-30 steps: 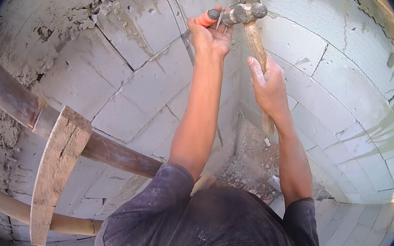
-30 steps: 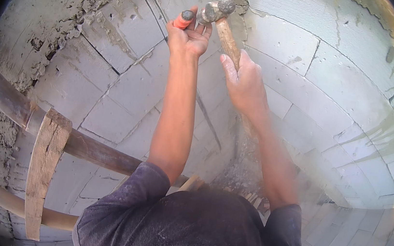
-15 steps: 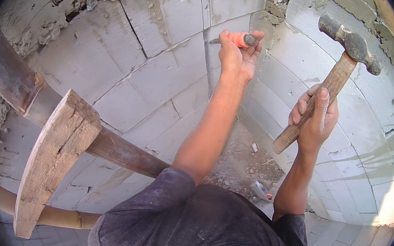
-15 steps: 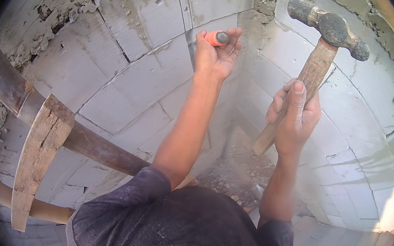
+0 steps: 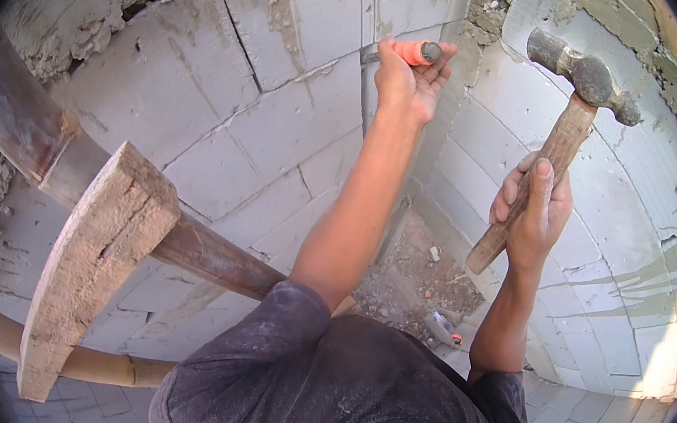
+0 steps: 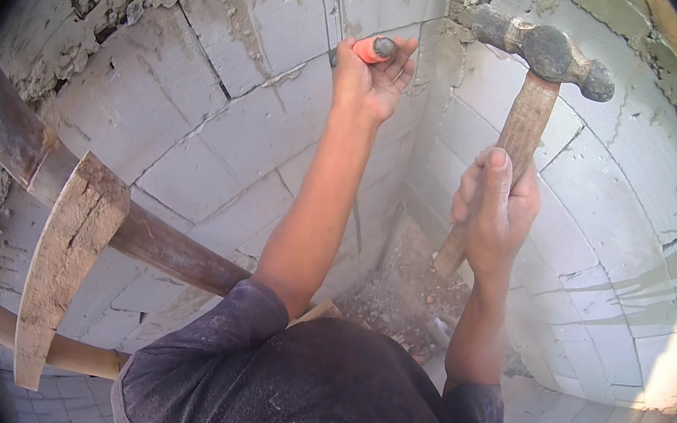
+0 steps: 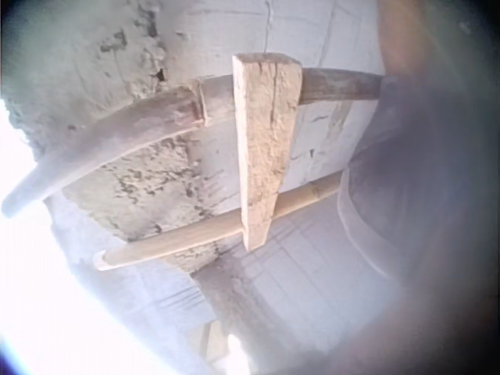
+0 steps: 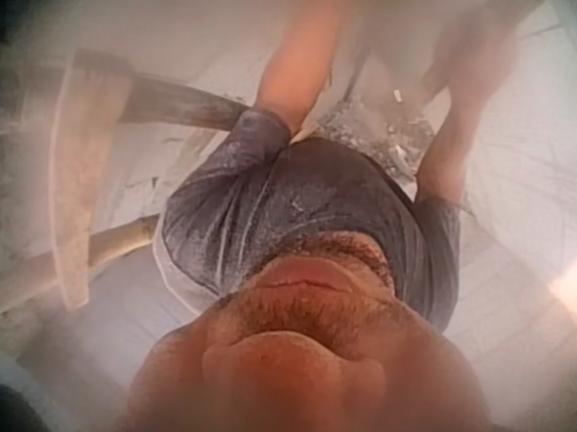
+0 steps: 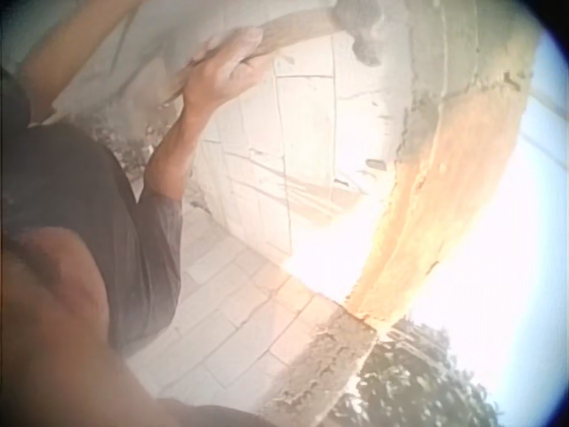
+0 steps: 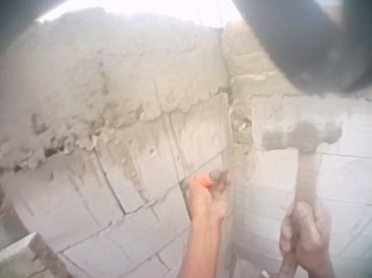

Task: The person chips away a vertical groove in a wall made of light-colored blocks using a chisel and a hammer, striking the chisel repeatedly to remove material.

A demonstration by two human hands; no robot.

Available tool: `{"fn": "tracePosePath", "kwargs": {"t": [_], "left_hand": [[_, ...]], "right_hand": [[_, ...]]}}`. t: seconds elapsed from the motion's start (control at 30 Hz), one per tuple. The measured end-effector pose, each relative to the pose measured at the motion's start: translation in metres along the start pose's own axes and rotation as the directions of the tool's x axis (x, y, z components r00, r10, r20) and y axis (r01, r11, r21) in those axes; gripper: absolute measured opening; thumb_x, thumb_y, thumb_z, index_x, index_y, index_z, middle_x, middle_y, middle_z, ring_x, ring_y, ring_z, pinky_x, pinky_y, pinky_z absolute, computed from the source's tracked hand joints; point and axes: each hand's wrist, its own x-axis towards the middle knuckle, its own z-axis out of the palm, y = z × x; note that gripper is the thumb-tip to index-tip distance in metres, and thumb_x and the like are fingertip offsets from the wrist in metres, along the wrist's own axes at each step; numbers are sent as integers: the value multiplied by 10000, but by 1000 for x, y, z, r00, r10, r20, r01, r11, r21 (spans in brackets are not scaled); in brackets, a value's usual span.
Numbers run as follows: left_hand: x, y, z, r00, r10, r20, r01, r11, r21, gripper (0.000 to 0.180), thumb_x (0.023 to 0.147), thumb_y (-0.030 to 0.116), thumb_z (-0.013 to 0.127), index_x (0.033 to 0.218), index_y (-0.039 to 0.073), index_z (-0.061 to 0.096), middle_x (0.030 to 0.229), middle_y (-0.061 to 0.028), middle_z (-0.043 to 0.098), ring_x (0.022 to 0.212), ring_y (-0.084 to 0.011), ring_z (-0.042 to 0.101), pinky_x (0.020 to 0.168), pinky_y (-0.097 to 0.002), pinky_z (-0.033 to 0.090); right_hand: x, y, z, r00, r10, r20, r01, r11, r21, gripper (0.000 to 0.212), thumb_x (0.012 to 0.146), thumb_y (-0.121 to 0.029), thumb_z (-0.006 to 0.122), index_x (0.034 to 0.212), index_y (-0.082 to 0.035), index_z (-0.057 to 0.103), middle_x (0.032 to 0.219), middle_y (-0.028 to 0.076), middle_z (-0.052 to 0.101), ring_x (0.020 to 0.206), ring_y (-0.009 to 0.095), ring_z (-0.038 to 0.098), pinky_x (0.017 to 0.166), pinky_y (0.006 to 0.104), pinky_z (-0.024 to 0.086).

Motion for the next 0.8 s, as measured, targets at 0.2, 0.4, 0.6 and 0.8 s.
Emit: {"fn": "tracePosePath", "kwargs": {"t": [0.2,0.4,0.6,0.8], "left_hand": [[2,-7,8,1000,-18,-8,17,999,-34,558,1030,442,210,999,10,563,996,-143,674,1022,-263,652,937,-408,443],[7,6,1,1000,11,-24,-13,998,-69,523,1032,434,236,1049,16,548,1065,-141,673,1040,-270,642,996,-403,415],[11,-8,13,998,-59,-6,58,996,-63,530,1032,457,246,1033,22,550,1131,-135,668,1130,-277,613,1027,-419,401],[6,5,7,998,-57,-11,57,998,-31,509,1039,437,237,1021,31,544,1145,-112,671,1134,-274,610,1031,-431,390]], "right_hand": [[17,7,27,929,-313,-198,354,908,225,364,1032,-392,476,1016,-29,493,644,35,501,465,118,492,424,250,405],[19,7,11,964,220,152,-170,943,-287,292,1028,-317,518,1019,-25,514,651,3,477,482,55,438,426,237,382],[28,39,22,989,-145,0,142,973,-179,321,1024,-341,519,903,-47,472,640,6,484,464,69,444,409,261,386],[16,4,15,997,36,66,-31,997,-77,326,1025,-347,511,930,-36,483,620,-12,470,451,70,438,397,250,369]]}}
